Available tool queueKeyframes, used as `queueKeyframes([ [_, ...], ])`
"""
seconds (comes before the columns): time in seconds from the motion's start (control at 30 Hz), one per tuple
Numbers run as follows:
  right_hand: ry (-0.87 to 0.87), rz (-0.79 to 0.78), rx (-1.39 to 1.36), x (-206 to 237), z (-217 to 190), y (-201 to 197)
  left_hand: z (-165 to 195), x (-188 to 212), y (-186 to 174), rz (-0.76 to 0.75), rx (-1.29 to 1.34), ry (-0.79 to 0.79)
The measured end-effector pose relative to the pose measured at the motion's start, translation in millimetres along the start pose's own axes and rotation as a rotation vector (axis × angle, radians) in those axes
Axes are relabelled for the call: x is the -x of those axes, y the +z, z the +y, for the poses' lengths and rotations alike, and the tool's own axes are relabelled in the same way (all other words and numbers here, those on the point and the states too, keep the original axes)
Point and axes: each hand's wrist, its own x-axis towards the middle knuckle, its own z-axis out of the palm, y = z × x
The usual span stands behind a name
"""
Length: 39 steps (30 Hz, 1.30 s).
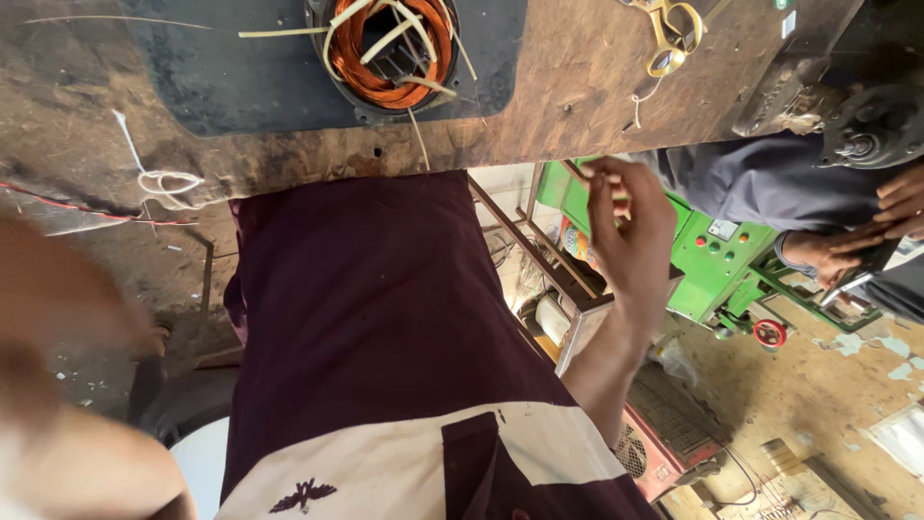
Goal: The person winds thin copper wire around a motor stator core, using a white tie to secure the coil. They then retrieve an orange wire from a nearby bag.
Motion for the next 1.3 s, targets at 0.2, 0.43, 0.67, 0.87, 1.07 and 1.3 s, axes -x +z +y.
queueKeyframes([
  [0.2, -0.103, 0.025, 0.05, -23.3, -5.0, 44.3, -22.7, -58.9, 43.7, -0.041, -0.316, -0.285],
  [0.43, -0.41, 0.29, 0.046, -36.9, -40.7, 61.8, -52.7, -107.8, 73.7, 0.444, -0.255, 0.015],
  [0.67, -0.291, -0.145, -0.015, -56.9, -82.3, 66.9, -29.7, -90.8, 82.6, 0.41, -0.312, -0.172],
  [0.87, -0.04, -0.24, -0.192, -72.3, -95.6, 80.0, -0.1, -94.6, 85.6, 0.666, -0.147, 0.097],
  [1.07, 0.151, -0.301, -0.538, -82.6, -76.5, 83.4, -3.9, -131.3, 81.5, 0.615, 0.007, 0.161],
  [1.3, 0.284, -0.293, -0.855, -93.3, -63.1, 86.2, 5.3, -154.6, 80.2, 0.545, 0.043, 0.095],
])
